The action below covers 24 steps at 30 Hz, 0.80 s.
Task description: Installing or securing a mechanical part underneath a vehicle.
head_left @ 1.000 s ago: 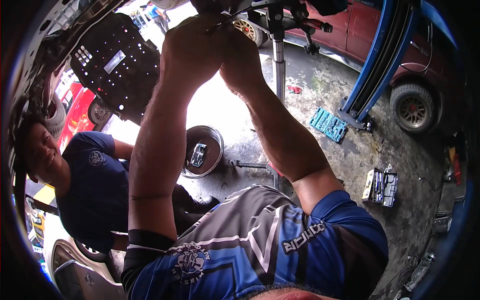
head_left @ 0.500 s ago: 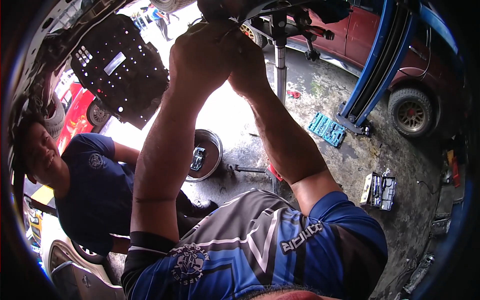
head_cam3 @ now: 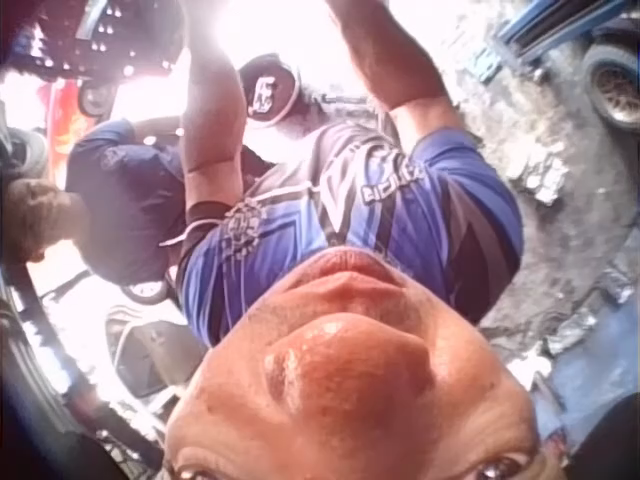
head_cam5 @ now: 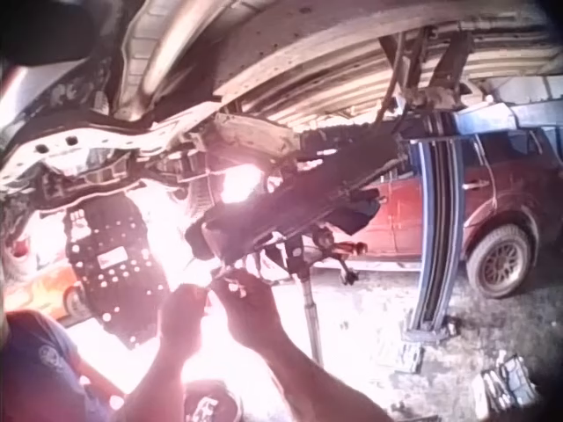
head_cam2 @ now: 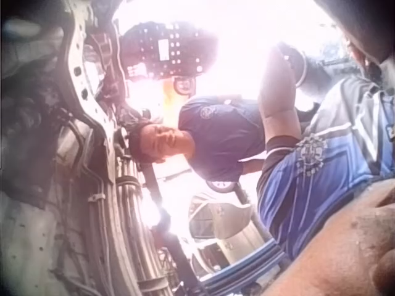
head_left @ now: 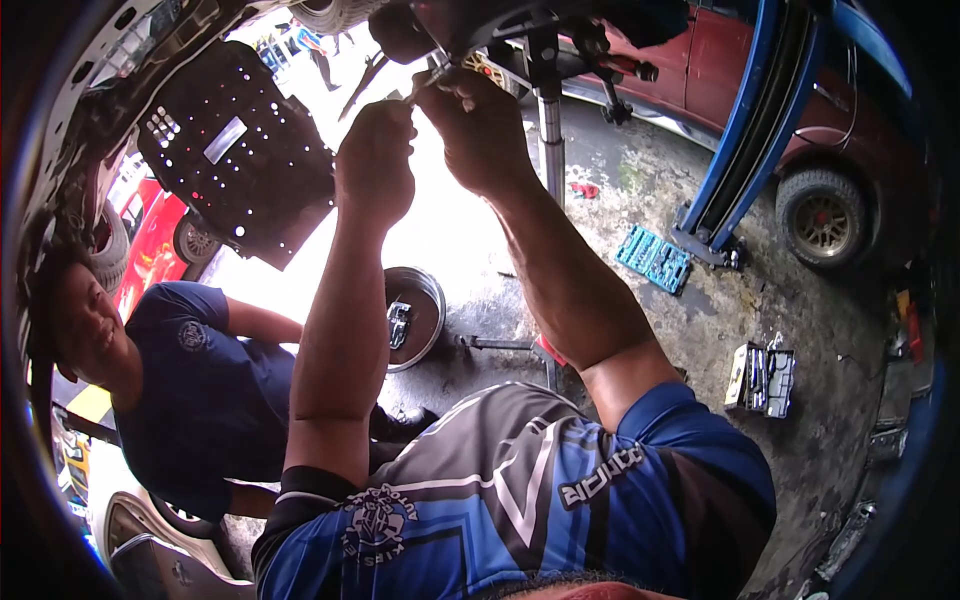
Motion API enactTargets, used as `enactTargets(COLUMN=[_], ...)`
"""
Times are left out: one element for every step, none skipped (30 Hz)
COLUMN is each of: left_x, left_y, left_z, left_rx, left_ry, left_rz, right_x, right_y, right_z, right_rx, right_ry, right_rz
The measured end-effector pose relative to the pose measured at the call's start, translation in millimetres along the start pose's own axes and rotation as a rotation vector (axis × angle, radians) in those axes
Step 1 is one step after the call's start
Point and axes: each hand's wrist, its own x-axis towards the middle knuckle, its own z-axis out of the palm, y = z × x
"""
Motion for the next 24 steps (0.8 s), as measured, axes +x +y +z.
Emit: enactTargets(left_x=[2.6, 6.3, 9.2, 12.0, 14.6, 16.2, 19.0, 22.4, 26.1, 30.1, 26.5, 23.5, 20.8, 24.8, 24.1, 22.8, 22.1, 23.0, 21.5, 21.0, 22.5, 22.8, 22.6, 24.1], left_y=[-6.0, -10.4, -10.8, -11.3, -12.4, -16.0, -18.6, -20.5, -21.8, -22.1, -23.1, -16.4, -12.5, -14.6, -14.3, -13.7, -14.7, -20.4, -17.2, -15.9, -14.7, -11.8, -10.8, -10.7], left_z=[4.0, 5.9, 6.8, 7.1, 6.7, 5.2, 3.2, 0.8, -0.5, -0.1, -0.8, -1.2, -1.5, -0.5, -0.2, 1.1, 3.2, 9.0, 8.5, 8.4, 8.8, 11.1, 11.1, 8.8], left_rx=[-0.102, -0.203, -0.204, -0.273, -0.342, -0.314, -0.32, -0.325, -0.33, -0.127, -0.131, -0.215, -0.301, -0.104, -0.108, -0.125, -0.141, -0.205, -0.224, -0.243, -0.262, -0.299, -0.307, -0.321], left_ry=[-0.079, -0.157, -0.151, -0.178, -0.203, -0.211, -0.199, -0.225, -0.249, -0.19, -0.168, -0.229, -0.289, -0.205, -0.182, -0.171, -0.16, -0.148, -0.161, -0.18, -0.2, -0.183, -0.172, -0.186], left_rz=[0.092, 0.184, 0.185, 0.205, 0.225, 0.272, 0.267, 0.327, 0.388, 0.626, 0.618, 0.526, 0.434, 0.678, 0.667, 0.661, 0.654, 0.602, 0.575, 0.554, 0.536, 0.583, 0.573, 0.574], right_x=[-1.7, 0.2, 0.2, 1.1, 2.1, 1.6, 2.0, 3.6, 5.2, 4.7, 3.9, 3.7, 3.8, 4.6, 4.0, 3.9, 4.5, 3.6, 3.9, 7.5, 10.7, 8.9, 7.0, 6.9], right_y=[-4.5, -3.5, -1.6, -1.2, -1.3, -3.5, -7.3, -13.3, -20.5, -24.9, -28.0, -29.4, -29.3, -23.7, -18.3, -18.2, -20.7, -18.3, -12.8, -0.4, 3.1, 5.2, 5.1, 2.9], right_z=[-4.0, -5.4, -7.0, -8.4, -9.4, -9.7, -10.9, -12.2, -12.1, -9.9, -8.8, -8.7, -8.6, -8.9, -2.9, -4.6, -6.8, -6.5, -9.9, -17.5, -18.0, -18.1, -18.7, -15.3], right_rx=[-0.01, 0.066, 0.139, 0.138, 0.122, 0.105, 0.1, 0.104, 0.108, 0.106, 0.102, 0.036, -0.029, -0.065, 0.106, 0.0, -0.106, 0.039, -0.018, -0.092, -0.166, -0.172, -0.053, 0.072], right_ry=[-0.036, -0.054, -0.065, -0.073, -0.083, -0.094, -0.107, -0.136, -0.167, -0.167, -0.19, -0.177, -0.165, -0.168, -0.156, -0.147, -0.137, -0.147, -0.118, -0.112, -0.104, -0.12, -0.09, -0.059], right_rz=[0.067, 0.07, 0.079, 0.078, 0.056, 0.037, 0.041, 0.007, -0.029, -0.082, -0.076, -0.116, -0.156, -0.198, -0.152, -0.156, -0.161, -0.125, -0.132, -0.192, -0.257, -0.248, -0.199, -0.149])
